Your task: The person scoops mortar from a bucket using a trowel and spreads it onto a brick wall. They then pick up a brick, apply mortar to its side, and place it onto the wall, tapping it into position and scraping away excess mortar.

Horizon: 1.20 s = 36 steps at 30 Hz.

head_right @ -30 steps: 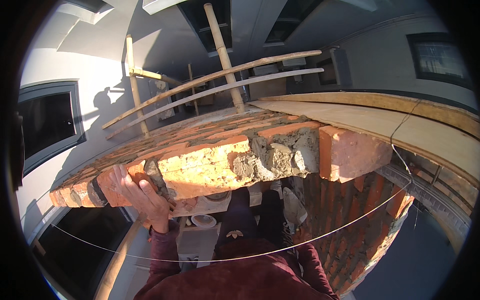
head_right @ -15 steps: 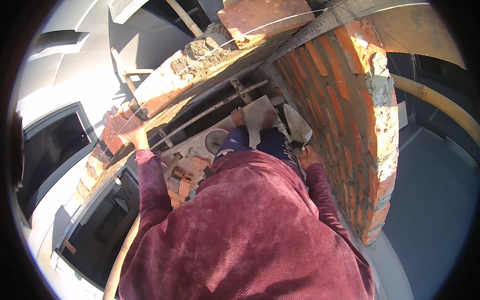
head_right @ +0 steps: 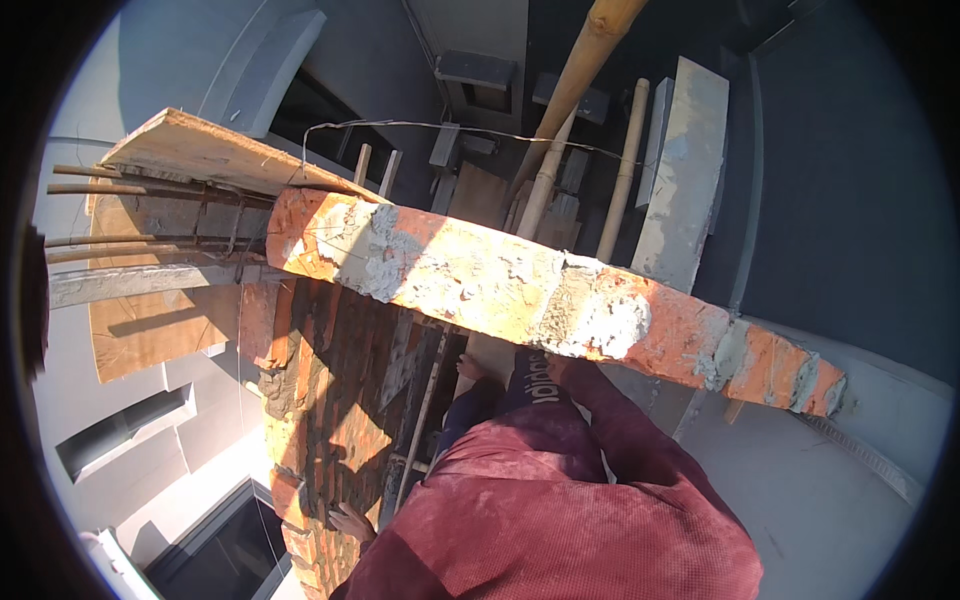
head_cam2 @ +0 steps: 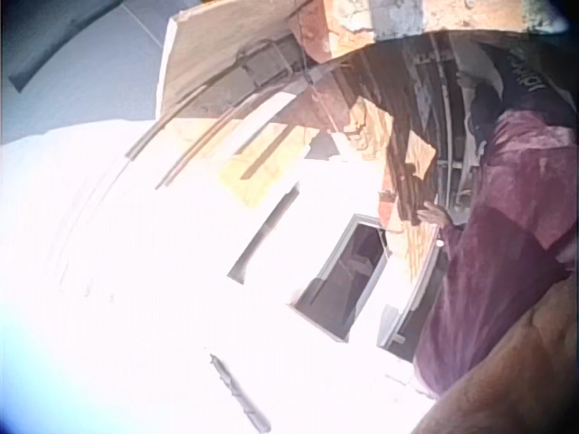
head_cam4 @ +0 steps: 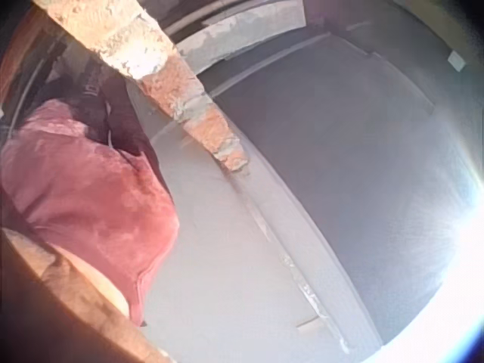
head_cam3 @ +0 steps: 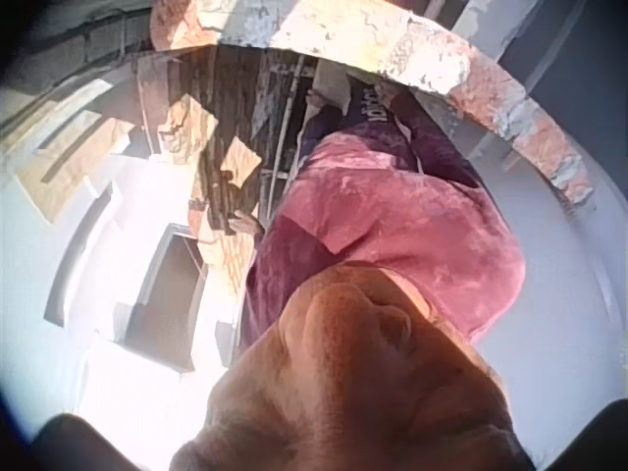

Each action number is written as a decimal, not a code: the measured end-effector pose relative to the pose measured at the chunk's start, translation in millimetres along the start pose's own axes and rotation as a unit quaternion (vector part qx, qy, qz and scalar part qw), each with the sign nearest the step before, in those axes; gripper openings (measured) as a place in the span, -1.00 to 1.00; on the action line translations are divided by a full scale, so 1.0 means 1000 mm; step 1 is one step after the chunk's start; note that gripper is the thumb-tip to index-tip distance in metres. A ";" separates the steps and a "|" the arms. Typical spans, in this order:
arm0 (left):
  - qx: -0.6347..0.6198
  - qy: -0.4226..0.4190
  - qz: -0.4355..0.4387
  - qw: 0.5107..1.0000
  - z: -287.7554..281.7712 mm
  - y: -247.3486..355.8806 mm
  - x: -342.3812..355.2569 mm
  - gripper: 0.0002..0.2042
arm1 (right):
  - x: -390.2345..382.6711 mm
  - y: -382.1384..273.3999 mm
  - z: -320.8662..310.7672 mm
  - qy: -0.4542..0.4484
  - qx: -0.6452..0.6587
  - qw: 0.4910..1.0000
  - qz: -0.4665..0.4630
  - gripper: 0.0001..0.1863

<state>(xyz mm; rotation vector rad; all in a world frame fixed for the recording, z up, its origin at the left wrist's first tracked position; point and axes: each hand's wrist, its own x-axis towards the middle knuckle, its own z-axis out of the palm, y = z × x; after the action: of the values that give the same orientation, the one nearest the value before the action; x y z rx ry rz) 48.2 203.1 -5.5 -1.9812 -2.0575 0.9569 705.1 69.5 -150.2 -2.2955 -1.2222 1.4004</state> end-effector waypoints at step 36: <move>-0.709 -0.362 0.002 0.605 0.009 0.210 -0.182 -0.30 | -0.014 -0.168 -0.070 -0.111 -0.144 0.958 -0.224 -0.70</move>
<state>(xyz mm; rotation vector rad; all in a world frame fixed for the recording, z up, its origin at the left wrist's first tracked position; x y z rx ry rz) 247.0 17.1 -61.3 -2.0613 -4.1207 -0.3378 666.2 184.4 -13.8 -1.8708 -1.9812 1.4022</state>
